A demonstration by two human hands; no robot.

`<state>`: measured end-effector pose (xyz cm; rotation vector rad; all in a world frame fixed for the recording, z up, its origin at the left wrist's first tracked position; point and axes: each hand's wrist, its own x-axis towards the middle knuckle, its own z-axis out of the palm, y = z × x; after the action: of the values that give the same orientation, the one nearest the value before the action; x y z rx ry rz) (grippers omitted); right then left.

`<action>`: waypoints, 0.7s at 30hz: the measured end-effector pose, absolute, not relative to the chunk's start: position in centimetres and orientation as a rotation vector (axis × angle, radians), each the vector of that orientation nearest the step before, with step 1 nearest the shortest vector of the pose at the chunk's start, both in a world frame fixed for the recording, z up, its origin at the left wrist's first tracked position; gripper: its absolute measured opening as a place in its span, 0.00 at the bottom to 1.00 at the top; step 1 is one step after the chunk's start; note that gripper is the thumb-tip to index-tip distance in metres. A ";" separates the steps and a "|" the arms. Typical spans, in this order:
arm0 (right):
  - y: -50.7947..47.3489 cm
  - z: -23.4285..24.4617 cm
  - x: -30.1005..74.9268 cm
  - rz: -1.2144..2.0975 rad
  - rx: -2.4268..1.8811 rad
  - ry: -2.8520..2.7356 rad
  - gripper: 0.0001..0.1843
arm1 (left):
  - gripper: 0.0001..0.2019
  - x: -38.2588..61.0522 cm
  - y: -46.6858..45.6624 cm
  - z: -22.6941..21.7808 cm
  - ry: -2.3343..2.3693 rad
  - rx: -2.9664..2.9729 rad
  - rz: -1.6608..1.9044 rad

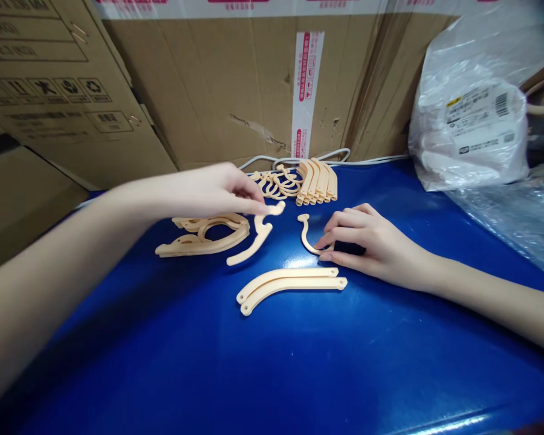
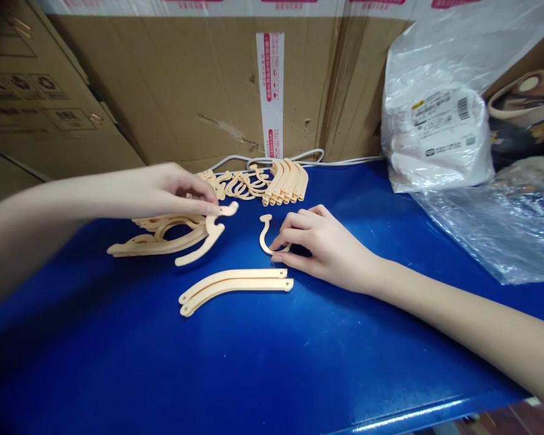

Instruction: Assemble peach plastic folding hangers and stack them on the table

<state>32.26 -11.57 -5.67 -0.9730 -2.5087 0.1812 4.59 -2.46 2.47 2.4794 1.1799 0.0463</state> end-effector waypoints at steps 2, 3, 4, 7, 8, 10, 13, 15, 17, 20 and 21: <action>-11.6 -5.6 32.3 0.181 -0.977 -2.511 0.08 | 0.21 5.6 -2.4 1.6 1.080 2.490 -0.062; -11.7 -5.6 32.3 0.182 -0.976 -2.511 0.08 | 0.21 6.0 -2.3 1.2 1.064 2.492 -0.082; -11.7 -5.6 32.4 0.182 -0.975 -2.511 0.08 | 0.21 6.3 -2.2 0.9 1.078 2.498 -0.072; -11.7 -5.5 32.5 0.181 -0.971 -2.509 0.08 | 0.21 7.1 -2.2 0.4 1.146 2.536 -0.053; -11.7 -5.5 32.6 0.182 -0.973 -2.509 0.08 | 0.21 7.2 -2.2 0.4 1.164 2.550 -0.058; -11.7 -5.5 32.7 0.182 -0.978 -2.509 0.08 | 0.21 7.4 -2.4 0.4 1.184 2.570 -0.077; -11.6 -5.6 32.9 0.173 -0.987 -2.503 0.08 | 0.19 7.6 -2.7 0.3 1.236 2.587 -0.087; -11.6 -5.6 32.9 0.174 -0.992 -2.502 0.08 | 0.19 7.6 -2.9 0.2 1.281 2.591 -0.100; -11.6 -5.6 32.8 0.188 -0.998 -2.504 0.08 | 0.18 7.6 -3.0 0.0 1.303 2.589 -0.098; -11.6 -5.6 32.7 0.207 -0.999 -2.499 0.07 | 0.17 7.5 -3.1 -0.2 1.315 2.576 -0.085; -11.7 -5.6 32.6 0.208 -0.998 -2.495 0.07 | 0.17 7.5 -3.1 -0.3 1.317 2.570 -0.084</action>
<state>32.64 -11.65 -5.58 -0.9985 -2.4954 0.2080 7.54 -3.10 -0.27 2.5704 1.3172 -0.0836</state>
